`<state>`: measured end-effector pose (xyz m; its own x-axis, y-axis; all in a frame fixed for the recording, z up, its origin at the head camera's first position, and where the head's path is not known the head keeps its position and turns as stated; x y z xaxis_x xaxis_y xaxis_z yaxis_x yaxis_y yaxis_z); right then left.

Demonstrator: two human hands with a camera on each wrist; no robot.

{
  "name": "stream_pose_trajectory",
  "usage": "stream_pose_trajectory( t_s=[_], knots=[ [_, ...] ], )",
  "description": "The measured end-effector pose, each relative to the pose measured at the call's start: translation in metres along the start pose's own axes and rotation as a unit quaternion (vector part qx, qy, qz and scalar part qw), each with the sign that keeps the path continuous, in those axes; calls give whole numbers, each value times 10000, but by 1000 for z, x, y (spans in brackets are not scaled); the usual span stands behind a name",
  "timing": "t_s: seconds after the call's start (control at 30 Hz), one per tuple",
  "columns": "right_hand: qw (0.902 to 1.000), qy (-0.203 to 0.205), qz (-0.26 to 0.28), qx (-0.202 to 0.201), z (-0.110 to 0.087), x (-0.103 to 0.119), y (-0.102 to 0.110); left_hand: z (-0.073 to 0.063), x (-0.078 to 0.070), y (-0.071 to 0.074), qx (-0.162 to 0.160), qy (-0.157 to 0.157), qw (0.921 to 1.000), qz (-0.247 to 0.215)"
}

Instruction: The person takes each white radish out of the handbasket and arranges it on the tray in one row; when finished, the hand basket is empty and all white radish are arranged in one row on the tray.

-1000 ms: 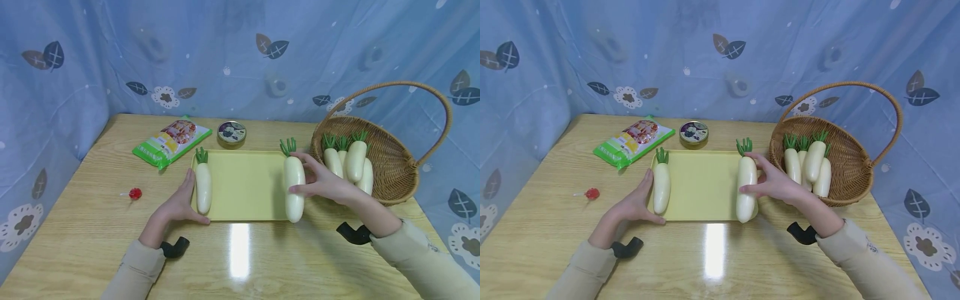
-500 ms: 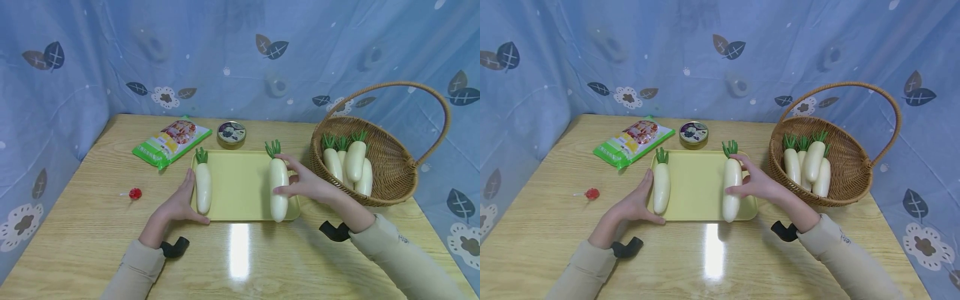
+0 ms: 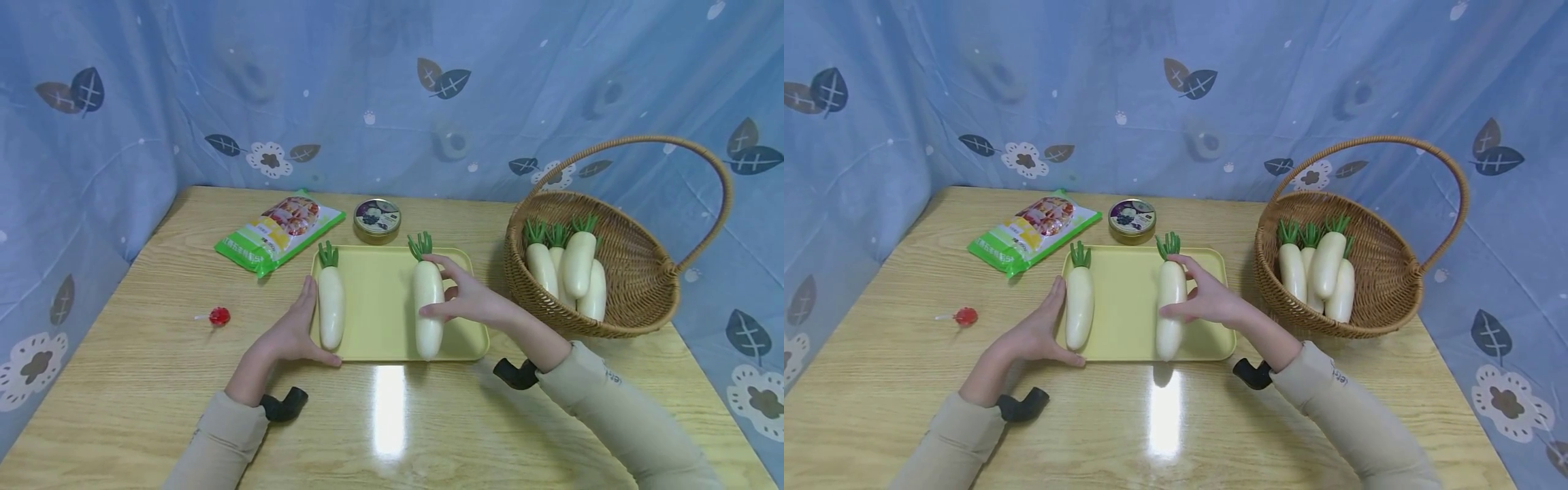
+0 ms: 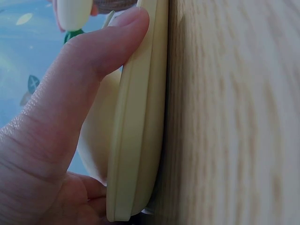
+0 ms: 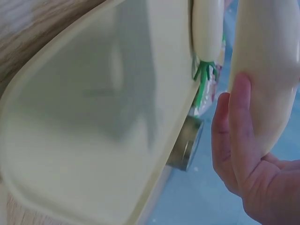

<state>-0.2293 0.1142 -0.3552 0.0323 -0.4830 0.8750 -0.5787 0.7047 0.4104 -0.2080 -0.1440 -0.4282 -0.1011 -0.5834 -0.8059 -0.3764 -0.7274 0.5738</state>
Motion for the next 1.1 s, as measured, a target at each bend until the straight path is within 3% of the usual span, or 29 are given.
stream_pose_trajectory(
  t_s=[0.33,1.1],
  knots=[
    [10000,-14,-42,43,23,2,-16,-1,0,-1,28,122,9999,50],
    [9990,-241,30,386,57,5,-48,-1,1,-1,-10,25,10000,-43]
  ],
)
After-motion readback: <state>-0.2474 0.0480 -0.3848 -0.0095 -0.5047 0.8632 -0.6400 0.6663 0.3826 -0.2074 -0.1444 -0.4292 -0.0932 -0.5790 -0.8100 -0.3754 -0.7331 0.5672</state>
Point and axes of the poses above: each hand's wrist, its own z-axis towards the middle knuckle, its own y-axis out of the back of the hand, x = y × z, the point moved 6 cm from there along z, towards the middle knuckle, and after that the axes turned 8 degrees about -z, right-handed, at the moved point
